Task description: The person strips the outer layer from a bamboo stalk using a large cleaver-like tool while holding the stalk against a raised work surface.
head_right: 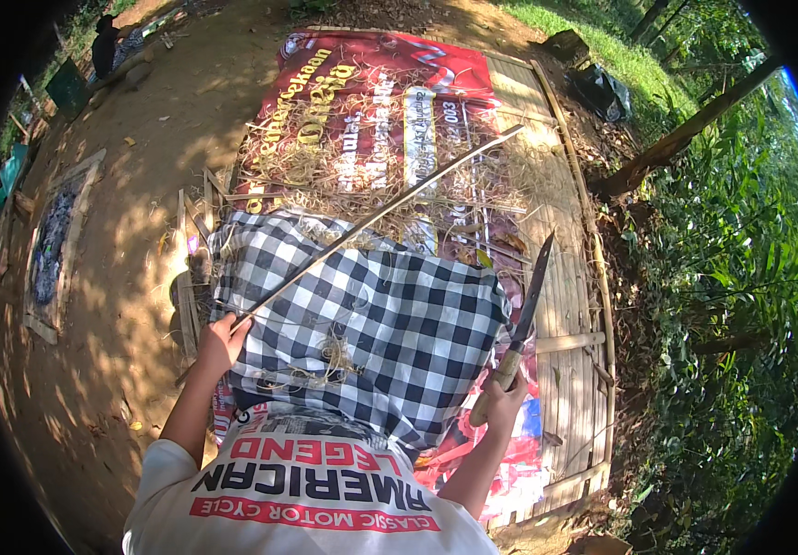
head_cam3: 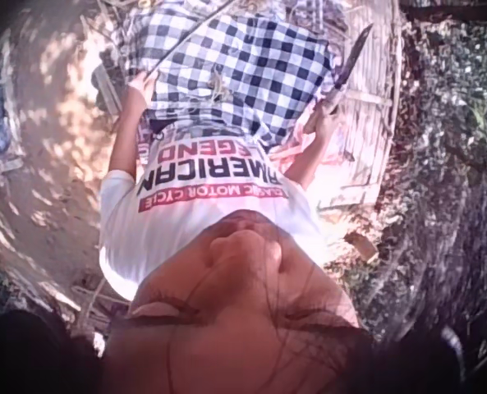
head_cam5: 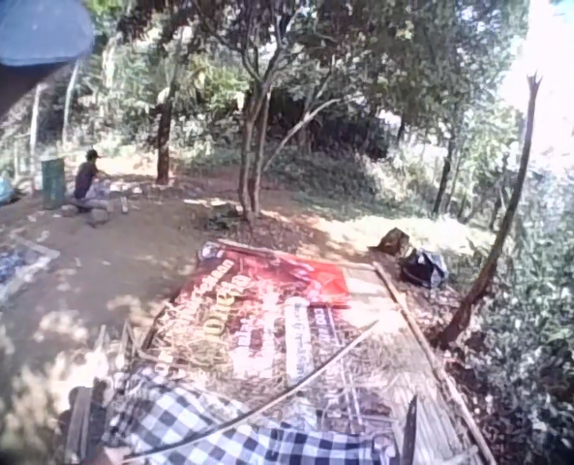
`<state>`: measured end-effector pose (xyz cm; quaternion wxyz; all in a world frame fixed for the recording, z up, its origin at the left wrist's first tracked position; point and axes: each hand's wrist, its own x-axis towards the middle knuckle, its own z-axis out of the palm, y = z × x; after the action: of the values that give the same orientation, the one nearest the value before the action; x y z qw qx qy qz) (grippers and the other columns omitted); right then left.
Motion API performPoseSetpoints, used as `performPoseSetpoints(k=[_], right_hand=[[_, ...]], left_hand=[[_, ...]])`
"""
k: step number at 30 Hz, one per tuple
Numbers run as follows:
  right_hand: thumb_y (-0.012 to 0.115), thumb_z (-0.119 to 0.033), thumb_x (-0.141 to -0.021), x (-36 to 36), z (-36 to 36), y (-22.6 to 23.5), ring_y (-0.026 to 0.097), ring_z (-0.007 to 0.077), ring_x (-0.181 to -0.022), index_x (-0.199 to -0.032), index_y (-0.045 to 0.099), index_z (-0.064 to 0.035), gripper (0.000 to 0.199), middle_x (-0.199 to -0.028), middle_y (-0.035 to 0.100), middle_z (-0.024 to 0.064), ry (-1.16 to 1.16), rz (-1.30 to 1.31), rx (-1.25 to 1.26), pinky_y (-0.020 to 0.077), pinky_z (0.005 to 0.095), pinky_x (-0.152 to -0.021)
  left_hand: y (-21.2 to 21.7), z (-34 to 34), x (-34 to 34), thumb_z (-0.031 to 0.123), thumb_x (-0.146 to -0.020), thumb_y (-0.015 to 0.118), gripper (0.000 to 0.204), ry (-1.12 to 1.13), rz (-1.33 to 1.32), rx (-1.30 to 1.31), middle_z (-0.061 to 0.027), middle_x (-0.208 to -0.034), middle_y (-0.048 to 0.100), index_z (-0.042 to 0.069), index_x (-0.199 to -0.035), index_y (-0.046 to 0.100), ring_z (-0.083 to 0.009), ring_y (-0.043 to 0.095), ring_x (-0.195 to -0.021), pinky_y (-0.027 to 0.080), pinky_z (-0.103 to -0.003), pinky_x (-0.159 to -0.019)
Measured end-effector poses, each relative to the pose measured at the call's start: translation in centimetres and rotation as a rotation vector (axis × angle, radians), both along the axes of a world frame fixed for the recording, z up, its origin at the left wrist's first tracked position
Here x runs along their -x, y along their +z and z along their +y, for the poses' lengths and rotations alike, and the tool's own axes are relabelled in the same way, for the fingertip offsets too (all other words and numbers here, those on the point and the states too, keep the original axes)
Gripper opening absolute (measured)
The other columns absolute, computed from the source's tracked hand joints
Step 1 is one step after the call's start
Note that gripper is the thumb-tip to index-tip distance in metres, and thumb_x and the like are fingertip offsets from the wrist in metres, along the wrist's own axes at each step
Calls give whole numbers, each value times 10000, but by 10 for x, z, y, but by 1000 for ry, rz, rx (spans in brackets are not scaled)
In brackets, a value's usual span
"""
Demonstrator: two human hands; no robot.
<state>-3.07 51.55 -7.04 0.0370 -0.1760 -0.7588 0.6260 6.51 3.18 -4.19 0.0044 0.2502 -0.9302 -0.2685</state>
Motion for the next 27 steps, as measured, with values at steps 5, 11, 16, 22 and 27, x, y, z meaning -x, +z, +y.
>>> performPoseSetpoints(k=[5,11,16,22,27], right_hand=[[611,-27,-726,-27,-29,43,580,139,-777,-1206,485,37,500,-917,583,85,143,112,135,493,282,-686],[657,-99,-795,-23,-85,88,559,115,-687,-1133,521,29,386,-832,579,51,430,88,184,466,265,-622],[644,-163,-765,-16,-113,66,591,178,-656,-1163,505,34,465,-879,597,106,584,40,538,497,316,-603],[599,-214,-821,22,-140,69,602,191,-690,-1163,494,48,444,-942,588,136,611,66,560,510,338,-626],[557,-248,-910,65,-133,65,595,175,-700,-1167,490,44,395,-1018,573,137,513,161,585,511,315,-620]], left_hand=[[3,3,-11,458,-905,561,446,-23,37,114,-248,-701,615,27,-788,575,-463,603,-724,464,-539,-640],[-4,4,-12,461,-894,568,450,-44,114,136,-234,-678,617,32,-758,575,-461,601,-700,454,-541,-610],[-12,-4,-10,458,-895,575,463,-57,176,61,-239,-656,602,25,-730,558,-461,595,-682,453,-536,-588],[-21,-23,-2,443,-865,633,491,-76,145,-37,-232,-620,579,12,-649,538,-454,585,-659,435,-507,-549],[-49,-54,10,403,-839,683,429,-165,34,-255,-242,-649,577,-16,-757,649,-420,595,-625,431,-448,-538]])
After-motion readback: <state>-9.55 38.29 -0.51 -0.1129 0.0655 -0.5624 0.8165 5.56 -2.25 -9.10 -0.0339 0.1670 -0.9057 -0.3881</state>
